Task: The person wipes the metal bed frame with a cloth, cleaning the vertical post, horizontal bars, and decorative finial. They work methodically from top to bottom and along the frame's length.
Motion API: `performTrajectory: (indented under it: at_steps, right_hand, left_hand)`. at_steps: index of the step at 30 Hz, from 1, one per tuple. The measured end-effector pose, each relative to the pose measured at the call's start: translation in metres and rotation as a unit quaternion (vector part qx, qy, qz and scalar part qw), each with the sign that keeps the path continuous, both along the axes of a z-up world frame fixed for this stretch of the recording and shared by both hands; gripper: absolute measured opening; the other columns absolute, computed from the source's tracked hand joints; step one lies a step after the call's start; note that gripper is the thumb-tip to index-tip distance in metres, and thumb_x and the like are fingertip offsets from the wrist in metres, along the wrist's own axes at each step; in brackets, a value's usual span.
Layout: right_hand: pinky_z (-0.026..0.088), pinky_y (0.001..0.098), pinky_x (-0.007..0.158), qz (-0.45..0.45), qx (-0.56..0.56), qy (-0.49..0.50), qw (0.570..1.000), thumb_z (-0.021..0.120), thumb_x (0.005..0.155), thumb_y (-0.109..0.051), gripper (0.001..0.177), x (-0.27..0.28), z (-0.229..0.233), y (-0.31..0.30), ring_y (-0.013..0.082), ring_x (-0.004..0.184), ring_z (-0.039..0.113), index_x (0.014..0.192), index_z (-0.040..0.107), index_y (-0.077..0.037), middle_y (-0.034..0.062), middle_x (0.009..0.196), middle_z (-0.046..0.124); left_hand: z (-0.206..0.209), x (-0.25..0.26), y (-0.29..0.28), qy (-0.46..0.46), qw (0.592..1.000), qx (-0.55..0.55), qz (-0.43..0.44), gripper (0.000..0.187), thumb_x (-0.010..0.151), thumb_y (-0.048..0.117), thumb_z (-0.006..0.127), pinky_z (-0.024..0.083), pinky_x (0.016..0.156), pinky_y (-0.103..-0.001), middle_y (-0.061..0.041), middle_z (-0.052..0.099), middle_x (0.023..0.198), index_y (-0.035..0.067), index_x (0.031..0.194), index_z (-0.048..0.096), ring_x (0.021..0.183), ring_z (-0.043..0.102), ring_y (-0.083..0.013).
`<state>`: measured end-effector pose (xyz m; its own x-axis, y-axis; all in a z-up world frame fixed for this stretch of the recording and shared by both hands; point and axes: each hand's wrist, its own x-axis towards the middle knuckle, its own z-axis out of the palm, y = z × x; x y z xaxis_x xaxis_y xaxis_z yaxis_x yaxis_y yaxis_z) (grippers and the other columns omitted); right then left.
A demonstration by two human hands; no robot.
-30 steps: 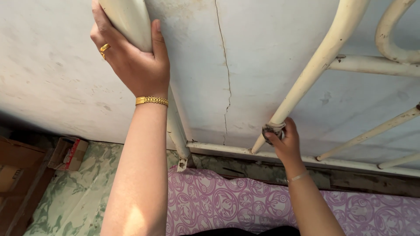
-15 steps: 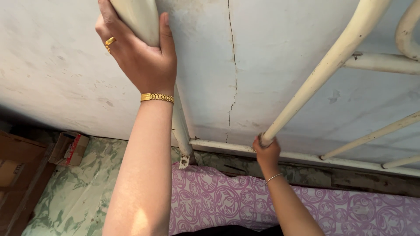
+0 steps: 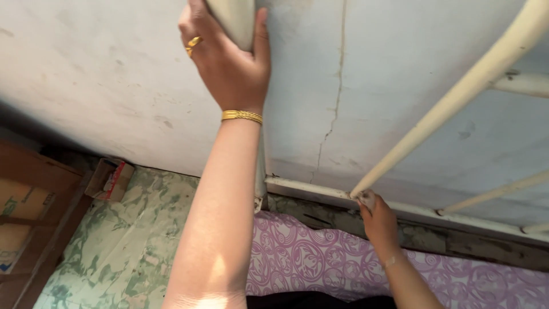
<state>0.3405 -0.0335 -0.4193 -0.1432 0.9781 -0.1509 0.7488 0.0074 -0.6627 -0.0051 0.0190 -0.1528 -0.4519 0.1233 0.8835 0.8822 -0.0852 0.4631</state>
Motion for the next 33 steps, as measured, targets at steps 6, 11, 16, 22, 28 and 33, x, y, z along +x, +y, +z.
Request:
performTrajectory:
  at_steps: [6, 11, 16, 22, 28, 33]
  right_hand:
    - [0.050, 0.0461, 0.100, 0.132, 0.335, 0.080, 0.930, 0.080, 0.087, -0.014, 0.029, -0.046, -0.063, 0.005, 0.0357, 0.109, 0.059, 0.114, 0.072, -0.004, 0.0171, 0.119, 0.051]
    - [0.055, 0.0464, 0.089, 0.221, 0.395, -0.148, 0.879, 0.073, 0.087, -0.060, 0.065, -0.090, -0.099, 0.039, 0.0266, 0.106, 0.065, 0.136, 0.059, -0.019, 0.0054, 0.113, 0.063]
    - [0.053, 0.0468, 0.078, 0.293, 0.346, -0.111, 0.884, 0.071, 0.092, -0.041, 0.039, -0.166, -0.084, 0.039, 0.0291, 0.093, 0.069, 0.117, 0.069, -0.010, 0.0072, 0.101, 0.072]
    - [0.048, 0.0371, 0.069, 0.301, 0.457, -0.170, 0.820, 0.059, 0.069, 0.007, 0.021, -0.221, -0.099, 0.031, 0.0253, 0.067, 0.054, 0.074, 0.054, -0.013, 0.0044, 0.070, 0.053]
    - [0.047, 0.0451, 0.056, 0.365, 0.295, -0.156, 0.869, 0.073, 0.091, -0.033, 0.021, -0.173, -0.066, 0.045, 0.0350, 0.071, 0.067, 0.082, 0.065, -0.015, 0.0091, 0.073, 0.069]
    - [0.052, 0.0451, 0.071, 0.345, 0.217, -0.270, 0.873, 0.069, 0.094, -0.043, 0.036, -0.111, -0.079, 0.059, 0.0361, 0.093, 0.068, 0.112, 0.068, -0.013, 0.0109, 0.099, 0.073]
  left_hand:
    - [0.005, 0.005, -0.005, 0.014, 1.000, 0.016, -0.006, 0.061, 0.099, 0.046, 0.067, 0.052, 0.107, -0.055, -0.027, 0.063, 0.119, 0.000, 0.129, 0.042, 0.123, 0.056, -0.0460]
    - [-0.002, 0.004, 0.001, -0.013, 1.000, 0.002, -0.002, 0.076, 0.102, 0.054, 0.066, 0.051, 0.120, -0.051, -0.020, 0.054, 0.141, 0.007, 0.152, 0.032, 0.133, 0.059, -0.0412]
    - [0.005, 0.006, -0.001, -0.001, 1.000, 0.014, -0.001, 0.069, 0.098, 0.049, 0.068, 0.052, 0.117, -0.052, -0.021, 0.057, 0.132, 0.002, 0.140, 0.040, 0.129, 0.058, -0.0412]
    - [-0.009, 0.000, 0.008, 0.004, 1.000, -0.015, 0.013, 0.071, 0.100, 0.052, 0.067, 0.051, 0.123, -0.051, -0.003, 0.053, 0.080, 0.005, 0.144, 0.038, 0.109, 0.061, -0.0328]
    - [-0.008, 0.000, 0.007, 0.010, 1.000, -0.016, 0.003, 0.068, 0.097, 0.050, 0.068, 0.047, 0.125, -0.054, -0.009, 0.061, 0.092, 0.004, 0.139, 0.041, 0.116, 0.062, -0.0364]
    - [-0.006, -0.002, 0.006, 0.021, 1.000, -0.002, -0.009, 0.059, 0.096, 0.049, 0.068, 0.050, 0.112, -0.052, -0.012, 0.061, 0.086, 0.006, 0.129, 0.046, 0.100, 0.060, -0.0382]
